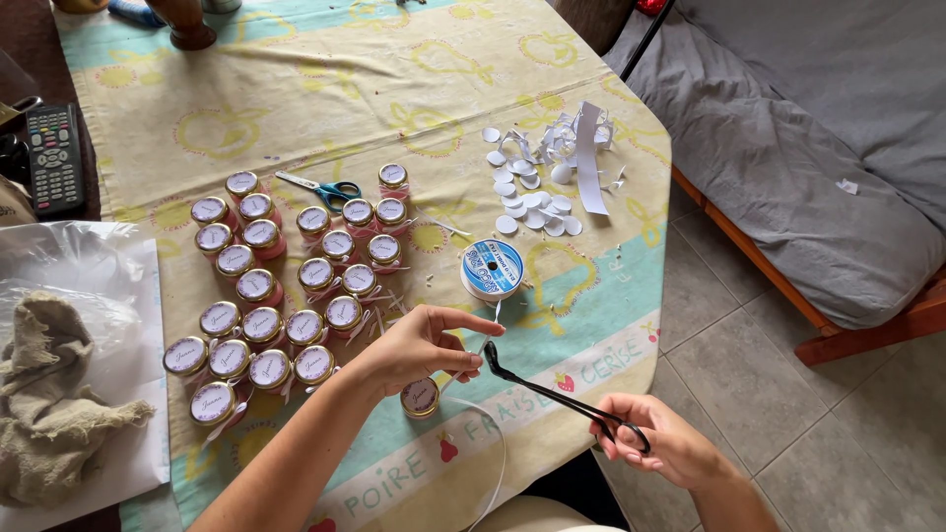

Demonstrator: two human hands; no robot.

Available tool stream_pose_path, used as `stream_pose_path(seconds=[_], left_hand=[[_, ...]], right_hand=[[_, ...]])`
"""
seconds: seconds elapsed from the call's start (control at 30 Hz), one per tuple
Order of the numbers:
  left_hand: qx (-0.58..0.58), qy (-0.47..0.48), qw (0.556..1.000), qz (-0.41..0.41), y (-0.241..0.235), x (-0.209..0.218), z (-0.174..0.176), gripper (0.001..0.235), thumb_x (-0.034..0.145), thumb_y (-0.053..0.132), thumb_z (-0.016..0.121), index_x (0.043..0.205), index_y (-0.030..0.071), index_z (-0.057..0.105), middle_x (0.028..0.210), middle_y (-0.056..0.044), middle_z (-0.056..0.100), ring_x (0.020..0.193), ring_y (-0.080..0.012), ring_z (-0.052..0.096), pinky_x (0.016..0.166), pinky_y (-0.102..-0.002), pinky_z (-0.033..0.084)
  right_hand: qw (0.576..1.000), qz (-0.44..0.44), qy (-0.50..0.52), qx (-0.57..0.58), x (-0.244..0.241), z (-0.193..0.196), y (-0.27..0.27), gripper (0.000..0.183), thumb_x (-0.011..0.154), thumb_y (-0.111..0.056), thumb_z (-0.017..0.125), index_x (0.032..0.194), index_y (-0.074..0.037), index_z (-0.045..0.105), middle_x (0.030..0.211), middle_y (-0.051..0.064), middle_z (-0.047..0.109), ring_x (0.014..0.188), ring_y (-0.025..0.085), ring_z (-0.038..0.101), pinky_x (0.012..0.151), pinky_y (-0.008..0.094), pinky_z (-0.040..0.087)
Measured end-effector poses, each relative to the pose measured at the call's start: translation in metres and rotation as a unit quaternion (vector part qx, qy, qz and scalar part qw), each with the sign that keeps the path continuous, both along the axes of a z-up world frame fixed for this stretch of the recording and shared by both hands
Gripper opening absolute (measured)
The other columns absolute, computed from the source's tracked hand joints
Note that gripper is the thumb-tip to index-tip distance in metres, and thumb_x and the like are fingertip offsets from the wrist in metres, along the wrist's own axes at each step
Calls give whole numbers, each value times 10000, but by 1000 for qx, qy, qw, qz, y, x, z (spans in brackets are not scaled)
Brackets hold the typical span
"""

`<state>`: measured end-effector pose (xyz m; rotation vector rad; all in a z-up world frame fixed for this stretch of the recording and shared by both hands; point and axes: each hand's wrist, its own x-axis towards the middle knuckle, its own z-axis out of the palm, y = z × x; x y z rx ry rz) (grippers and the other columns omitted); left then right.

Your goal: Tying decorative strings around the necks of small jars and trimming the excess with scissors

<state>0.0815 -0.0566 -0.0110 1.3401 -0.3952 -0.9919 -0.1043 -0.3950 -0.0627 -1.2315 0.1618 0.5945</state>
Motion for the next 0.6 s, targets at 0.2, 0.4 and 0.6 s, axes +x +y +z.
stream_pose_path(seconds=[0.2, 0.4, 0.6], left_hand=[[20, 2, 1000, 8, 0, -2, 4, 500, 817, -1, 787, 1311, 57, 739, 664, -133, 721, 608, -137, 666, 645, -242, 541], [26, 0, 1000, 13, 0, -4, 4, 511, 807, 0, 792, 1311, 68, 742, 600, -107, 674, 611, -145, 683, 677, -247, 551], [17, -10, 1000, 3, 1, -2, 3, 537, 807, 2, 796, 1334, 76, 728, 621, -98, 700, 609, -120, 675, 655, -229, 543]], right_hand=[[1000, -20, 19, 2, 7, 2, 10, 508, 819, -343, 812, 1034, 86, 645, 753, 183, 642, 424, 27, 314, 326, 152, 177], [1000, -14, -11, -16, 4, -11, 8, 436, 845, -285, 811, 1041, 73, 659, 746, 185, 693, 394, 18, 323, 320, 148, 189], [993, -66, -38, -91, 0, -15, 1, 241, 804, -53, 861, 967, 68, 730, 709, 114, 722, 582, 148, 684, 321, 180, 284]])
